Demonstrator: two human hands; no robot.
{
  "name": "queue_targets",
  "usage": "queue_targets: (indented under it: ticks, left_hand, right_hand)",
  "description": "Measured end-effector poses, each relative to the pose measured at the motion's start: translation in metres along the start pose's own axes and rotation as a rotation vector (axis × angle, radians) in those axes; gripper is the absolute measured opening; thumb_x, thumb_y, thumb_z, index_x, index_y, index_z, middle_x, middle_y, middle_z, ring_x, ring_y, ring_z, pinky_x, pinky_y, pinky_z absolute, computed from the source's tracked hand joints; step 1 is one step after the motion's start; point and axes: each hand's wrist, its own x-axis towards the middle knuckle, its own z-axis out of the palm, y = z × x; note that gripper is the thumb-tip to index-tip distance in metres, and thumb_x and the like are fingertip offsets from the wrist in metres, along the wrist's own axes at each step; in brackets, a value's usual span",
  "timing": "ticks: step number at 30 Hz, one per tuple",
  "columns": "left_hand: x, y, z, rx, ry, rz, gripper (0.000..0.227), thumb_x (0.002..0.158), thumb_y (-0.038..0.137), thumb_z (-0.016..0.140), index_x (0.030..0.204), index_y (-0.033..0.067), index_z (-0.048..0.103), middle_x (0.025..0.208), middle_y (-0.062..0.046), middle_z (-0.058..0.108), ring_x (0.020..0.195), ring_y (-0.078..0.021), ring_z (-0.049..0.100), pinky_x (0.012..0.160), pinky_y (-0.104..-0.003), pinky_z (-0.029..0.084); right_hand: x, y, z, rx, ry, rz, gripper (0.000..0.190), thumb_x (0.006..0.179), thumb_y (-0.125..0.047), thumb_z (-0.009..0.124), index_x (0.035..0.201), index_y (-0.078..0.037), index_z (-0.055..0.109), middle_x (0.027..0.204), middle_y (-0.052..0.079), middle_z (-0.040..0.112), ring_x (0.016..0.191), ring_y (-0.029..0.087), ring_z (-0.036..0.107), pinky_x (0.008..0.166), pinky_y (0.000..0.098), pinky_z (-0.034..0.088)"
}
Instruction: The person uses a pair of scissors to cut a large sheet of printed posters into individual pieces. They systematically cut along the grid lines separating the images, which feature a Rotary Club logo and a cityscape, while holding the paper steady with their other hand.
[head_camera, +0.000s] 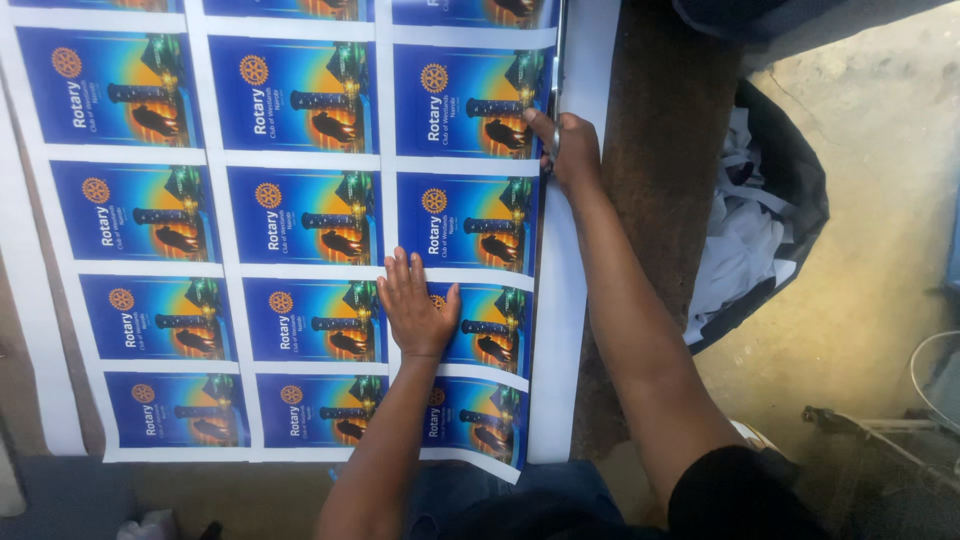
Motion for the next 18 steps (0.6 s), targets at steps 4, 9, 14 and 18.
queue_targets:
  ticks: [4, 9, 14, 18]
  left_hand:
    - [0.002, 0.001, -0.001, -0.005, 0.023, -0.012, 0.083, 0.095, 0.059, 0.059, 0.161, 0.0170, 0.031, 0.171, -0.013, 0.021, 0.158, -0.0325, 0.018, 0.126, -0.057, 0.013]
    - [0.001, 0.002, -0.003, -0.018, 0.076, 0.019, 0.083, 0.095, 0.059, 0.059, 0.160, 0.0166, 0.032, 0.171, -0.012, 0.022, 0.158, -0.0312, 0.019, 0.126, -0.056, 0.015]
    - [0.000, 0.001, -0.005, -0.030, 0.095, 0.028, 0.083, 0.096, 0.057, 0.061, 0.160, 0.0147, 0.031, 0.171, -0.014, 0.022, 0.158, -0.0330, 0.021, 0.126, -0.056, 0.016]
    - [-0.002, -0.001, 0.000, -0.038, 0.184, 0.052, 0.083, 0.094, 0.059, 0.064, 0.158, 0.0138, 0.036, 0.169, -0.015, 0.027, 0.156, -0.0329, 0.028, 0.126, -0.055, 0.021]
  right_hand:
    - [-0.004, 0.000, -0.001, 0.022, -0.015, -0.022, 0.042, 0.092, -0.048, 0.080, 0.079, -0.013, 0.060, 0.067, 0.002, 0.059, 0.056, 0.012, 0.066, 0.052, 0.0219, 0.056]
    - [-0.004, 0.010, -0.002, 0.081, -0.032, -0.042, 0.046, 0.090, -0.048, 0.083, 0.080, -0.011, 0.058, 0.068, 0.006, 0.057, 0.056, 0.015, 0.066, 0.051, 0.0231, 0.058]
    - [-0.053, 0.052, -0.009, 0.048, -0.048, 0.002, 0.039, 0.094, -0.043, 0.081, 0.080, -0.013, 0.059, 0.065, 0.004, 0.056, 0.053, 0.012, 0.064, 0.047, 0.0196, 0.054]
    - [-0.127, 0.127, -0.027, -0.080, -0.091, 0.026, 0.039, 0.097, -0.044, 0.079, 0.081, -0.012, 0.063, 0.065, 0.004, 0.059, 0.055, 0.013, 0.065, 0.049, 0.0229, 0.052]
